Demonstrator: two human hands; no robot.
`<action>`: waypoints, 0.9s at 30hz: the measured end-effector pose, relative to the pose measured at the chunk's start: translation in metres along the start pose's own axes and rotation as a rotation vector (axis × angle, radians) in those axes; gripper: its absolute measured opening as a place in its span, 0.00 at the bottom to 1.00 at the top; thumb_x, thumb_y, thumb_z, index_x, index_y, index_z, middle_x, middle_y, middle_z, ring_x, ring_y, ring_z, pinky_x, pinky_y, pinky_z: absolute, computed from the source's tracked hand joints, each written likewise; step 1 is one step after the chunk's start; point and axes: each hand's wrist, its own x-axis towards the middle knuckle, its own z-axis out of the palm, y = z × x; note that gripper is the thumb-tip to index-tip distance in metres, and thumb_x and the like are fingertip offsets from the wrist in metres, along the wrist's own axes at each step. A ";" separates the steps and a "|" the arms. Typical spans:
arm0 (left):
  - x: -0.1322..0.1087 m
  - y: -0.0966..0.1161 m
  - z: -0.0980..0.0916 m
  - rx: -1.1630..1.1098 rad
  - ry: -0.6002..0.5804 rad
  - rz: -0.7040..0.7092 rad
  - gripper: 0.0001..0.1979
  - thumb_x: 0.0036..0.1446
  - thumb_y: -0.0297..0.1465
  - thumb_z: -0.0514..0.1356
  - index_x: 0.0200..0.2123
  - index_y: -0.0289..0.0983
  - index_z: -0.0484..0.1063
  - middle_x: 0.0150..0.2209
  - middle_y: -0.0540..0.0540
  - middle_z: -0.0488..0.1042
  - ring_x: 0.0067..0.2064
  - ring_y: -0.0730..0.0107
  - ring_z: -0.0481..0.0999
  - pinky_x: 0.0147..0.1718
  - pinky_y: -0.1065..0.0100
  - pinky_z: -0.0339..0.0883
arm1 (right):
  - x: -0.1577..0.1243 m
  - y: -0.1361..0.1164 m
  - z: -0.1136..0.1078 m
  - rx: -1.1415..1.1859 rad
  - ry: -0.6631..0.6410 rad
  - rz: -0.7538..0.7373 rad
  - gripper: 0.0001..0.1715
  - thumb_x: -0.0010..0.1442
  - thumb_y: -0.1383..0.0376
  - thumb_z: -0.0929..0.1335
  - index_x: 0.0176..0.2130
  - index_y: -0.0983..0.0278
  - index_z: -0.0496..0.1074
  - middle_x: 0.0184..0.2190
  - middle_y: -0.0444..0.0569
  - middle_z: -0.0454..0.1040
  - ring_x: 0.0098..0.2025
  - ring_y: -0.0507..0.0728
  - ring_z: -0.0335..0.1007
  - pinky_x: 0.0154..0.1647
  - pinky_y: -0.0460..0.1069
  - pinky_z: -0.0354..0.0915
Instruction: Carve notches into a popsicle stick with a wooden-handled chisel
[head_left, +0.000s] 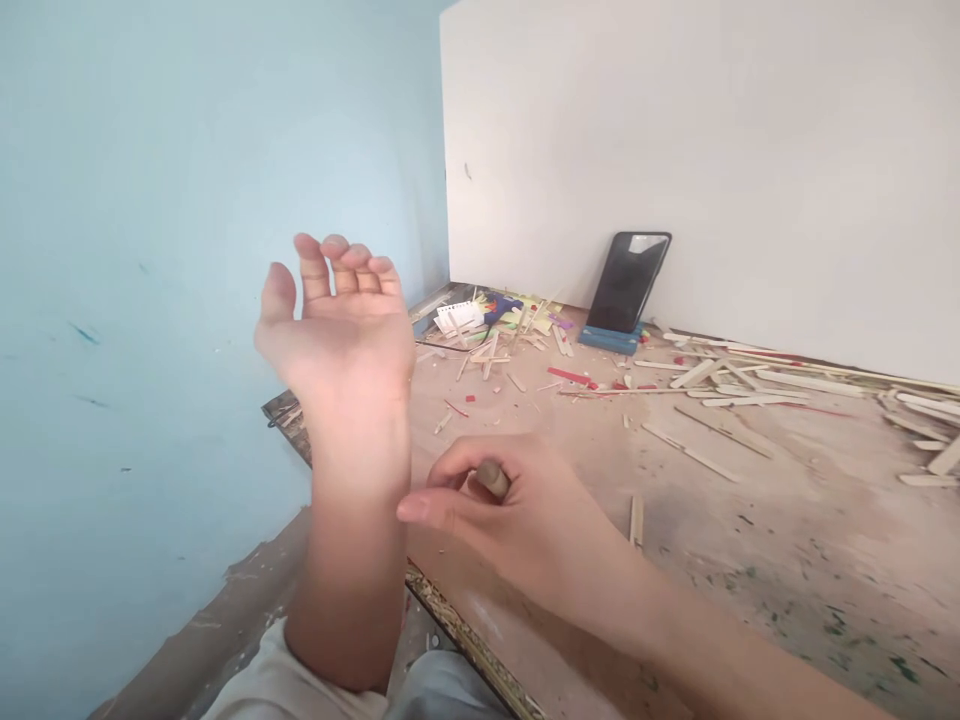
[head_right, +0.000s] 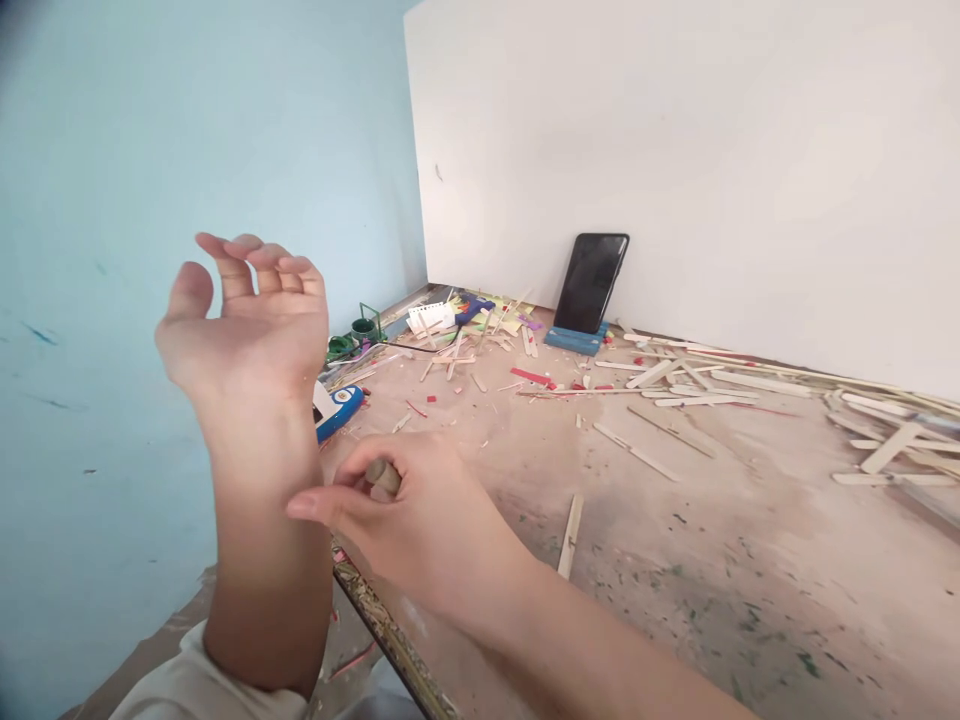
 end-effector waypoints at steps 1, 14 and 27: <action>-0.005 -0.002 0.002 -0.050 0.017 -0.021 0.09 0.70 0.39 0.44 0.41 0.45 0.61 0.32 0.52 0.71 0.33 0.76 0.75 0.44 0.76 0.71 | 0.000 -0.001 0.000 0.007 -0.004 0.000 0.16 0.60 0.58 0.78 0.28 0.65 0.77 0.20 0.37 0.62 0.23 0.46 0.50 0.22 0.44 0.47; -0.033 -0.014 -0.003 -0.027 -0.065 -0.139 0.17 0.74 0.33 0.46 0.31 0.42 0.65 0.27 0.50 0.68 0.30 0.70 0.71 0.38 0.69 0.70 | 0.005 -0.007 -0.027 -0.094 0.120 -0.088 0.35 0.58 0.52 0.78 0.19 0.64 0.57 0.17 0.34 0.48 0.19 0.45 0.43 0.18 0.43 0.40; -0.050 -0.019 -0.003 0.041 -0.221 -0.292 0.24 0.74 0.32 0.44 0.26 0.39 0.68 0.23 0.53 0.59 0.24 0.77 0.63 0.31 0.76 0.68 | -0.020 0.013 -0.088 -0.129 0.404 -0.183 0.35 0.71 0.42 0.67 0.24 0.65 0.69 0.18 0.37 0.59 0.21 0.49 0.55 0.23 0.45 0.52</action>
